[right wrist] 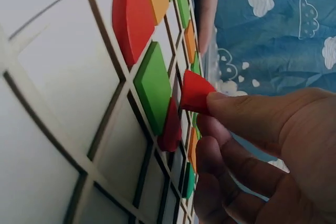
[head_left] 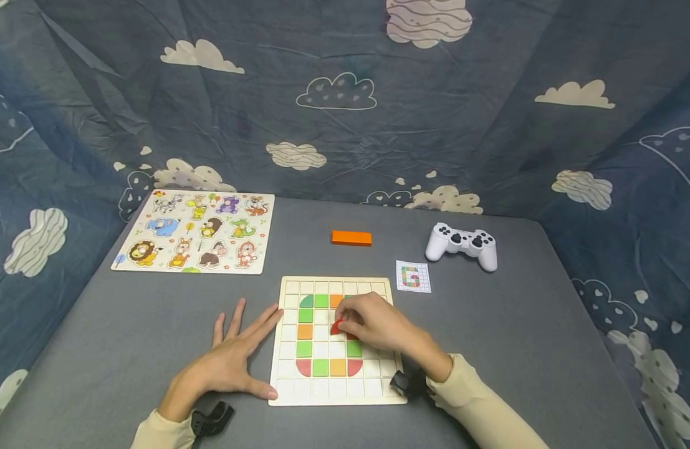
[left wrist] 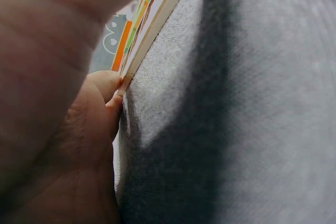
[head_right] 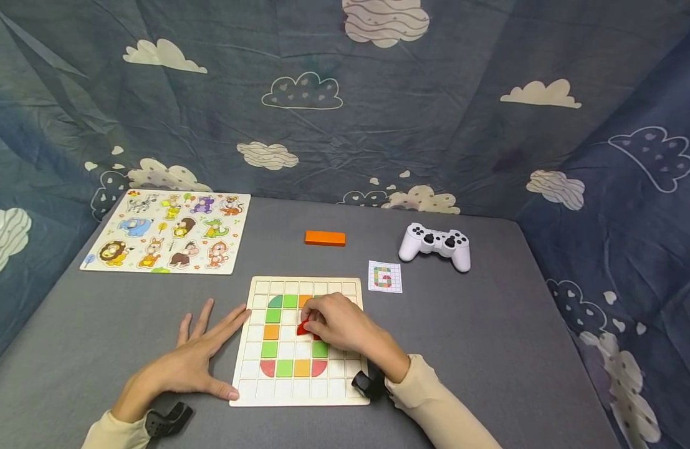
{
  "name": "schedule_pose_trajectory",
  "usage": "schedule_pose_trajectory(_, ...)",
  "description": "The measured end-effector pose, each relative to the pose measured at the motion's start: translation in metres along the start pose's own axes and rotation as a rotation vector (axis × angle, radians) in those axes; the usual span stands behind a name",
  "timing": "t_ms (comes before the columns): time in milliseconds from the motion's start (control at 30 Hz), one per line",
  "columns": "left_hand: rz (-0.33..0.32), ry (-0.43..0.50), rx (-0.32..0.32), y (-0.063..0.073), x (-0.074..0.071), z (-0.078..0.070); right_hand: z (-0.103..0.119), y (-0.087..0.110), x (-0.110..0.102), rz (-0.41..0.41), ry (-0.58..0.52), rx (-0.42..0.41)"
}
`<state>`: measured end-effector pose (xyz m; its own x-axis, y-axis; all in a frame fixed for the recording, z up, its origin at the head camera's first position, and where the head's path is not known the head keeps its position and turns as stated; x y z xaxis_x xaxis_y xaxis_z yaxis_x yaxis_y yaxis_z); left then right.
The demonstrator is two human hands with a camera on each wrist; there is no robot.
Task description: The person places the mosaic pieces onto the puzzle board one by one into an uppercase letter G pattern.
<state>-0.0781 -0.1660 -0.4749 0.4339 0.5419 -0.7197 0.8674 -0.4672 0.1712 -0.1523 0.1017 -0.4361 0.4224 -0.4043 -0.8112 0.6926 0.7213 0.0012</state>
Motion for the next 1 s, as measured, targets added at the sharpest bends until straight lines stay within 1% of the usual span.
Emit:
schedule_pose_trajectory(100, -0.001, 0.001, 0.002, 0.0003, -0.0003, 0.0003, -0.0001, -0.0005, 0.0016, 0.012, 0.01, 0.004)
schedule_pose_trajectory(367, -0.002, -0.001, 0.0, 0.0007, -0.0011, -0.0006, -0.0018, -0.0017, 0.0024, 0.006, 0.054, 0.029)
schedule_pose_trajectory(500, 0.0, 0.006, -0.002, 0.0009, -0.0013, -0.0013, -0.0024, -0.0021, 0.0033, 0.018, 0.058, 0.027)
schedule_pose_trajectory(700, 0.001, 0.005, -0.006, 0.0011, -0.0015, -0.0015, -0.0016, -0.0021, 0.004, 0.016, 0.114, -0.002)
schedule_pose_trajectory(1000, 0.001, 0.005, -0.014, 0.0008, -0.0017, -0.0004, -0.0021, -0.0035, 0.0045, 0.017, 0.139, 0.025)
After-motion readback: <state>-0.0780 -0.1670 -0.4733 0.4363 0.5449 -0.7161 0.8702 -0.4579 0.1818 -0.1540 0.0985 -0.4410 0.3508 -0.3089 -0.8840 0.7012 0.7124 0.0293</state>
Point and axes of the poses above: each hand's wrist, its own y-axis away from the middle knuckle, its own x-axis out of the palm, z = x × y, the point moved 3 cm from there along -y, towards the middle knuckle, and after that the axes turned 2 degrees about z, right-handed, at the moved point
